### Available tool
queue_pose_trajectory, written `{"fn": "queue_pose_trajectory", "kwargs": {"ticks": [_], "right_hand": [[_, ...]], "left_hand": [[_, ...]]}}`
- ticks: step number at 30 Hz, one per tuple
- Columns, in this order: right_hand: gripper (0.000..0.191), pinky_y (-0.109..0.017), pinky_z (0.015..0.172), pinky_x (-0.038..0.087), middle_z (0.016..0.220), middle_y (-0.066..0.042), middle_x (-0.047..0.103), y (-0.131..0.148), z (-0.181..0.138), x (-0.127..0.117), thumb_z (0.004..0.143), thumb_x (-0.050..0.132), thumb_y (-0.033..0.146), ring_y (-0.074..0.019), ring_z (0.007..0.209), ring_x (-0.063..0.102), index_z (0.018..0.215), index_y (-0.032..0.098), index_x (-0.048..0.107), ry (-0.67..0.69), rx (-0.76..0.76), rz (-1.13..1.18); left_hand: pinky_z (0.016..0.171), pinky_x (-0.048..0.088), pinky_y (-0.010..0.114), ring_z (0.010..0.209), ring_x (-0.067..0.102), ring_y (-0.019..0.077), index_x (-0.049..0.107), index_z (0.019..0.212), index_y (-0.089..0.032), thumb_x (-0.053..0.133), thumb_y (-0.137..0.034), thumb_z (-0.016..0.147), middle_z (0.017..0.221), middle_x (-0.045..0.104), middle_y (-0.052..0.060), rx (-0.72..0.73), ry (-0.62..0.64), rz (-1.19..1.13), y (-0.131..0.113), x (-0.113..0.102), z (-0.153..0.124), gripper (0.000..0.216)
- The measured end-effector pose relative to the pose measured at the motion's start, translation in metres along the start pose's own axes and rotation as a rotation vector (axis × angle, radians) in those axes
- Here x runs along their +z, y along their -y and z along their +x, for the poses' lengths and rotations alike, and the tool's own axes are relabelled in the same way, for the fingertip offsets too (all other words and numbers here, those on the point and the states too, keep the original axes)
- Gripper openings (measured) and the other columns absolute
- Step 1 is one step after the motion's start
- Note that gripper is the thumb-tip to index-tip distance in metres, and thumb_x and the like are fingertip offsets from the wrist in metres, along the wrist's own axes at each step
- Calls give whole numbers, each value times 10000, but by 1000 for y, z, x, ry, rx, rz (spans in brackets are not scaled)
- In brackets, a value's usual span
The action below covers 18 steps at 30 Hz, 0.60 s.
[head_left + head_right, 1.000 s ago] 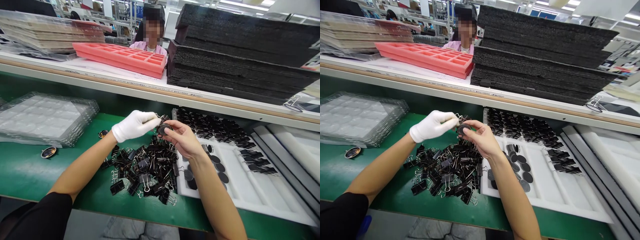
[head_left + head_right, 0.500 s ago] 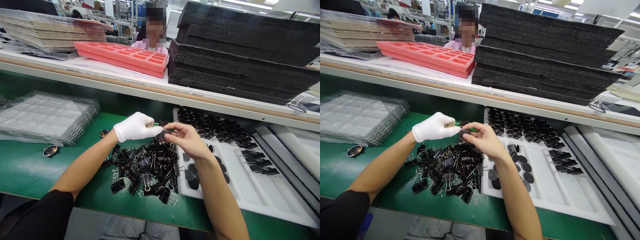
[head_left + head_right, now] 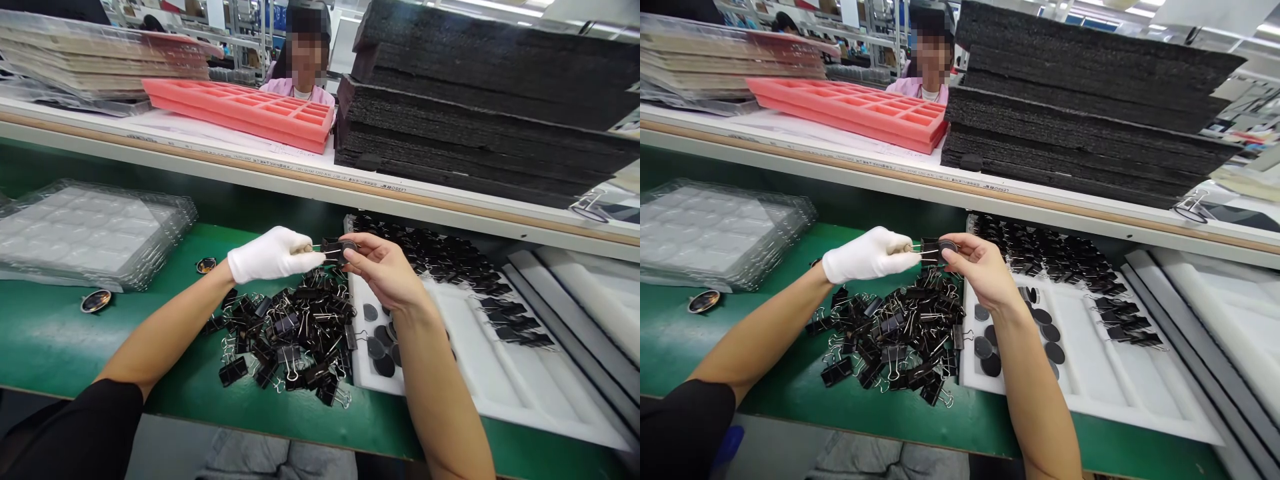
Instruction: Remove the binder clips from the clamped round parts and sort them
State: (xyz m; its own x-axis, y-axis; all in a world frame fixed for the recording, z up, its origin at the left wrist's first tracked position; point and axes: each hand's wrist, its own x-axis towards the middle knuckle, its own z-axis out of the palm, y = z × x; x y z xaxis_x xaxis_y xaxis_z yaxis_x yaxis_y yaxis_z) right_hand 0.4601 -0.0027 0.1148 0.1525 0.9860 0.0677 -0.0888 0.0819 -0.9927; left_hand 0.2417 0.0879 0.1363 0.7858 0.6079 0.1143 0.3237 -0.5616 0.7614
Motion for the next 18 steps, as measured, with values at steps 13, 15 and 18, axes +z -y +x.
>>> {"fn": "queue_pose_trajectory", "kwargs": {"ticks": [13, 15, 18], "right_hand": [[469, -474, 959, 643, 1078, -61, 758, 5, -1, -6, 762, 927, 355, -231, 1024, 724, 1181, 238, 754, 98, 66, 40], [340, -514, 1025, 626, 1096, -63, 763, 7, 2, -7, 763, 921, 355, -260, 1125, 711, 1038, 238, 759, 95, 90, 196], [275, -473, 999, 637, 1061, -42, 778, 7, 6, -5, 743, 926, 345, -262, 1168, 700, 900, 256, 719, 57, 169, 386]], "left_hand": [[763, 545, 331, 703, 671, 187, 692, 1071, -190, 255, -551, 1083, 831, 712, 57, 33, -81, 80, 26, 8, 10, 567], [858, 542, 363, 938, 719, 245, 652, 1296, -228, 344, -501, 1063, 1126, 749, 105, 71, -8, 349, 36, 11, 18, 473], [817, 536, 385, 978, 726, 310, 636, 1331, -216, 369, -559, 1030, 1157, 753, 151, -54, 145, 614, 47, 21, 41, 529]]}}
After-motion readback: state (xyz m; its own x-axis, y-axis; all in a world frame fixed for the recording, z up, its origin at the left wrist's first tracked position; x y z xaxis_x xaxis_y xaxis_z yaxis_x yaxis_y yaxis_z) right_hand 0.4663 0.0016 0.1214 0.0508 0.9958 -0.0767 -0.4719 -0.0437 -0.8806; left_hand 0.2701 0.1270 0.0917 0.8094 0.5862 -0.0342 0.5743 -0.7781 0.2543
